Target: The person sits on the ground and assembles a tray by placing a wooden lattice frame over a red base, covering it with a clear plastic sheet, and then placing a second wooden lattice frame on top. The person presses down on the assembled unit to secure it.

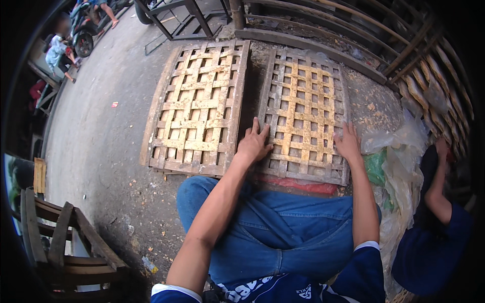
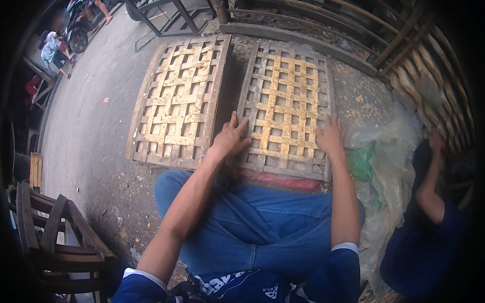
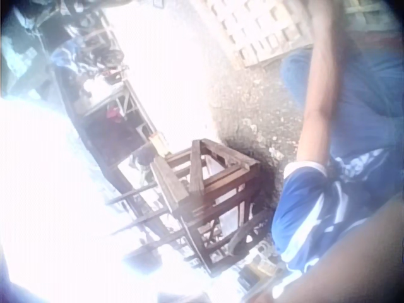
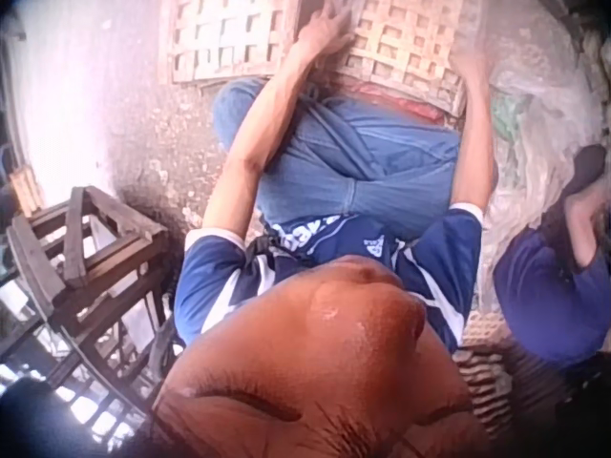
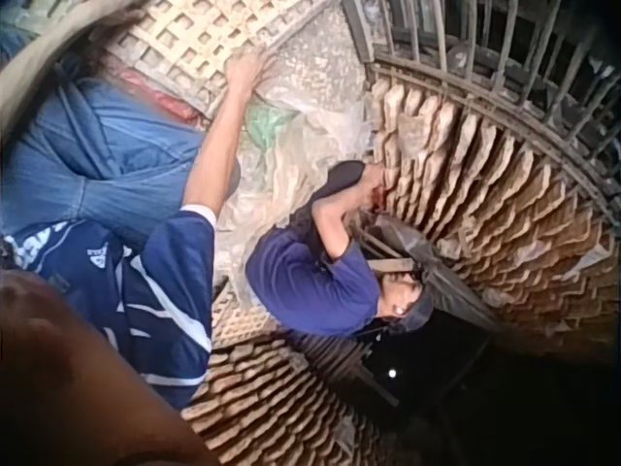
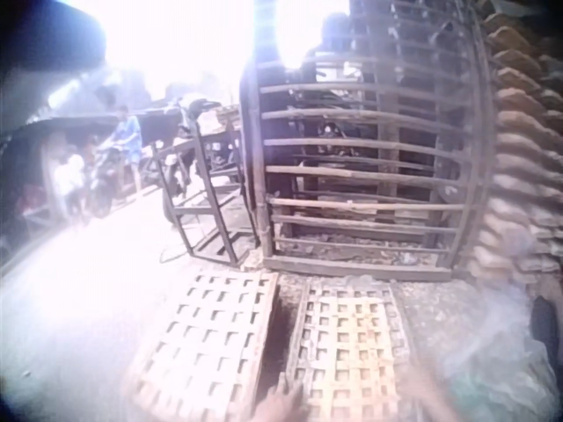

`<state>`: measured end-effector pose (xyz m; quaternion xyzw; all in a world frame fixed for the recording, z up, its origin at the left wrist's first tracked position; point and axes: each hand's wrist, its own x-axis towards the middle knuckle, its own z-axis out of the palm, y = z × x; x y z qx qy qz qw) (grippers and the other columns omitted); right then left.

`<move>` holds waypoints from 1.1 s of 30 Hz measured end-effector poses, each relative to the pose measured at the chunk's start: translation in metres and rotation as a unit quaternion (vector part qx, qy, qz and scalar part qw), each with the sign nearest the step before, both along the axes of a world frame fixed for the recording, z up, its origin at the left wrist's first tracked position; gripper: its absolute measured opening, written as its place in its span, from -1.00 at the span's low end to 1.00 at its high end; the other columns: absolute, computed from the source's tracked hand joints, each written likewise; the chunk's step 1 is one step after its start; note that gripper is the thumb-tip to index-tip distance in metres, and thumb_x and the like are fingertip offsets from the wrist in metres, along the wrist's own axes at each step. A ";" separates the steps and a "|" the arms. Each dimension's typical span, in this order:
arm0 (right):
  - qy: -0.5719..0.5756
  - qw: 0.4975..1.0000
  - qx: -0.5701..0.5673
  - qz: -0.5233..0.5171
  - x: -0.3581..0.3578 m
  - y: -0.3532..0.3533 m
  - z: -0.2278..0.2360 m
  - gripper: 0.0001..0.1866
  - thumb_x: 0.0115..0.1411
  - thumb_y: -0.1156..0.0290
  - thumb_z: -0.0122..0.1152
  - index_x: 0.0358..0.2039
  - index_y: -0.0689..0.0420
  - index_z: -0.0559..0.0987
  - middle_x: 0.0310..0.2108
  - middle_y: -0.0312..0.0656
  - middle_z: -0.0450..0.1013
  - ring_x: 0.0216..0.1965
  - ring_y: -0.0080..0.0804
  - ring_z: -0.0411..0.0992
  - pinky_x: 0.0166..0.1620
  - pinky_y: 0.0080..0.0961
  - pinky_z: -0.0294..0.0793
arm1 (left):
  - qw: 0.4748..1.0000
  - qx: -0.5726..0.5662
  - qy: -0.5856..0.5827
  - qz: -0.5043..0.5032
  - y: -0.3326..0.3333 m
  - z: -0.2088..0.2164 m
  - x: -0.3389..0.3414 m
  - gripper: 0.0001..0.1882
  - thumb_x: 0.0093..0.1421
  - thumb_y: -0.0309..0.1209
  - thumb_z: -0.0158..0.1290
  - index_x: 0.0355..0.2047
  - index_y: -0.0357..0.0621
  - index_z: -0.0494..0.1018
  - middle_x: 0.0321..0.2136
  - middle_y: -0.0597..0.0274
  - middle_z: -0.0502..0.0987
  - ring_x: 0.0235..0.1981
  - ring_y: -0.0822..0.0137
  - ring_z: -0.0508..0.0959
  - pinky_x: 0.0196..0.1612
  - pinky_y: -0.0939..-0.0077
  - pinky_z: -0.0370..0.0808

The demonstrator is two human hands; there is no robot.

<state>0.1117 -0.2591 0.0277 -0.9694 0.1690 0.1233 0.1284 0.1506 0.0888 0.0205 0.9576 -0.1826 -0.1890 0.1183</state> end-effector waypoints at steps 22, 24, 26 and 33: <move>0.062 0.996 0.064 0.022 -0.015 0.011 0.026 -0.17 0.24 0.10 0.19 0.44 -0.01 0.09 0.51 -0.03 -0.26 0.47 0.29 -0.38 0.42 0.28 -0.29 | 0.985 -0.154 0.070 -0.037 0.029 0.152 -0.084 -0.58 0.32 -0.22 0.05 0.12 -0.11 0.43 -0.02 0.04 0.57 0.03 0.01 0.53 0.09 0.10 0.48; 0.075 0.994 0.072 0.013 -0.020 0.014 0.037 -0.18 0.23 0.10 0.21 0.43 0.02 0.13 0.51 -0.02 -0.26 0.48 0.26 -0.39 0.43 0.22 -0.29 | 0.992 -0.120 0.024 -0.025 0.055 0.173 -0.134 -0.65 0.30 -0.23 0.06 0.03 -0.08 0.51 -0.06 0.13 0.60 -0.02 0.10 0.57 0.14 0.17 0.45; 0.077 0.994 0.080 0.019 -0.020 0.019 0.037 -0.18 0.24 0.10 0.21 0.43 0.01 0.13 0.51 -0.02 -0.27 0.48 0.23 -0.39 0.44 0.20 -0.30 | 0.982 -0.067 -0.148 -0.096 0.102 0.158 -0.188 -0.70 0.26 -0.25 0.09 -0.04 -0.01 0.56 -0.07 0.21 0.61 0.03 0.18 0.56 0.25 0.15 0.34; 0.081 0.992 0.084 0.037 -0.027 0.016 0.026 -0.15 0.22 0.03 0.23 0.44 -0.03 0.12 0.50 0.01 -0.21 0.48 0.21 -0.33 0.43 0.17 -0.24 | 0.986 -0.072 -0.137 0.065 0.130 0.180 -0.328 -0.54 0.29 -0.29 0.01 0.20 0.01 0.45 0.34 0.18 0.28 0.42 0.07 0.13 0.43 -0.09 -0.11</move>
